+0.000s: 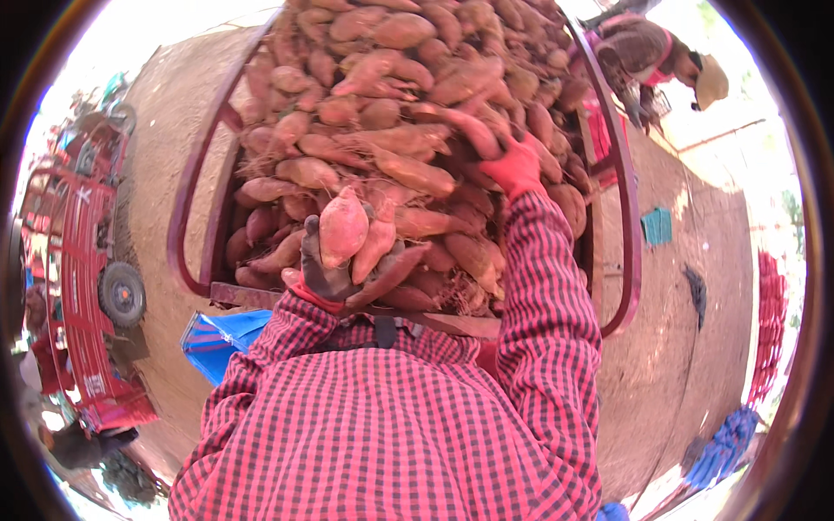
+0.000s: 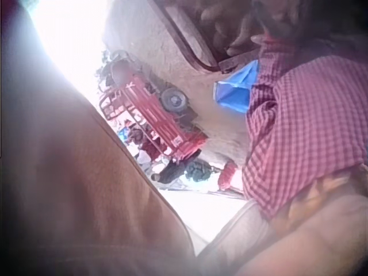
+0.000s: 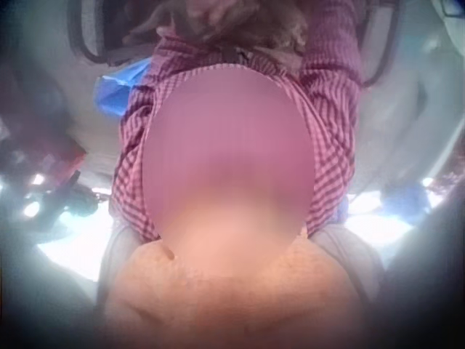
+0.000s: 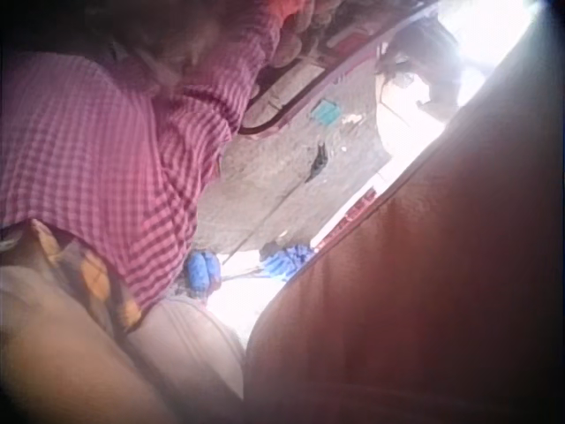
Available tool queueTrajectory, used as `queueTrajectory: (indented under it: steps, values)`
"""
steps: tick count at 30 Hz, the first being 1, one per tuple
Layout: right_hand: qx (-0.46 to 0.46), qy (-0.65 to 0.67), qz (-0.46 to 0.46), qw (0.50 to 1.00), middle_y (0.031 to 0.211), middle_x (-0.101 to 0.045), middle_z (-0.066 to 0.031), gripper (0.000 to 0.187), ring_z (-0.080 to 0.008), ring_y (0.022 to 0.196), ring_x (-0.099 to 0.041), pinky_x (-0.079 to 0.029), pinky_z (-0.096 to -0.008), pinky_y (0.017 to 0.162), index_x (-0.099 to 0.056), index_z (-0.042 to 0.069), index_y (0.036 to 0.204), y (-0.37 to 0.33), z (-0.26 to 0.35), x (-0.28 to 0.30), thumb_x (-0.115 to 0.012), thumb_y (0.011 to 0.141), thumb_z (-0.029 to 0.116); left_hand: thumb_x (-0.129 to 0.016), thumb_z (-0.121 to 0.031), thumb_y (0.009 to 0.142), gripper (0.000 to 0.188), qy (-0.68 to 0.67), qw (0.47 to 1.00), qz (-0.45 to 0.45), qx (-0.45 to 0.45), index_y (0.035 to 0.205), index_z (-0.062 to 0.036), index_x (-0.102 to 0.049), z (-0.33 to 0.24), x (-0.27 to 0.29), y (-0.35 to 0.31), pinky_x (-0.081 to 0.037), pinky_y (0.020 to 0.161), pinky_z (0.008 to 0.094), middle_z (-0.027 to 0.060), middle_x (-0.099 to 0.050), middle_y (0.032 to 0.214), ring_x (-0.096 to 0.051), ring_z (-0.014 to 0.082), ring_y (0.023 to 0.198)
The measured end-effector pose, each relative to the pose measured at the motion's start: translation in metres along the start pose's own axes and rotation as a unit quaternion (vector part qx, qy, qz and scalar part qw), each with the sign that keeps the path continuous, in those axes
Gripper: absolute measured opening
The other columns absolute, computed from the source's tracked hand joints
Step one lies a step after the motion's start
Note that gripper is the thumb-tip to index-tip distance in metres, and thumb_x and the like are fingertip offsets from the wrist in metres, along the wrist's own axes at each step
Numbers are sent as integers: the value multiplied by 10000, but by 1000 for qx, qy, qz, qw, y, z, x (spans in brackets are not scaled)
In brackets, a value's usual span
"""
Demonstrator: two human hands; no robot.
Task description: The person repeatedly picks sweet potatoes from a large pile on a conveyor and places them into a blue bin. The person wears red gloves and a checkered shirt while working in an outdoor agricultural processing area with other workers nearby.
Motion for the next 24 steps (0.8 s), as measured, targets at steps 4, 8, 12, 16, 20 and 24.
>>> queueTrajectory:
  steps: [4, 8, 12, 16, 20, 24]
  values:
    - [8, 542, 7, 840, 1336, -585, -126, 651, -241, 1165, -618, -521, -387, 1026, -608, 30, 1346, -64, 36, 27, -834, 783, 268, -340, -728, 1015, 840, -3, 985, 172, -28, 1489, -46, -463, -38, 11, -29, -377, 1183, 479, 159, -564, 1465, -527, 299, 1364]
    - [-102, 632, 256, 724, 1127, -667, -76, 540, -193, 998, -668, -567, -297, 820, -578, 18, 1317, -136, 100, 37, -794, 827, 79, -376, -888, 876, 1035, 191, 959, -85, -191, 1543, -98, -415, -65, 34, -115, -476, 1076, 558, 154, -517, 1524, -503, 399, 1381]
    - [-95, 606, 560, 557, 1085, -690, -78, 492, -178, 945, -680, -557, -308, 807, -601, 17, 1273, -183, 221, 2, -796, 834, 122, -456, -895, 834, 1059, 14, 971, -52, -232, 1539, -105, -431, -97, 106, -202, -479, 1070, 534, 141, -518, 1529, -530, 374, 1354]
    - [130, 480, 654, 570, 1119, -716, -86, 478, -167, 988, -670, -538, -321, 897, -657, 13, 1234, -259, 355, -51, -805, 848, 254, -545, -851, 835, 1019, 80, 914, -223, -329, 1493, -75, -474, -137, 230, -305, -526, 1023, 470, 156, -675, 1294, -645, 393, 1186]
    - [301, 342, 564, 689, 1236, -699, -142, 630, -237, 1092, -672, -503, -370, 1021, -561, 42, 1423, -319, 396, -73, -743, 911, 361, -757, -482, 887, 632, 709, 527, -435, -172, 1352, -121, -528, -156, 341, -398, -508, 940, 420, 41, -623, 1209, -604, 200, 1089]
    - [227, 391, 643, 618, 1196, -715, -154, 470, -279, 1115, -676, -522, -392, 980, -671, 40, 1242, -307, 372, -59, -703, 923, 383, -648, -481, 937, 727, 221, 741, -620, -133, 1513, -129, -378, -141, 388, -417, -507, 1027, 508, 139, -484, 1432, -549, 354, 1298]
Point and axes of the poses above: each hand's wrist, its own y-axis towards the middle knuckle, its own x-axis out of the back of the hand, z = x × y, the point moved 1 cm from there along y, towards the middle knuckle
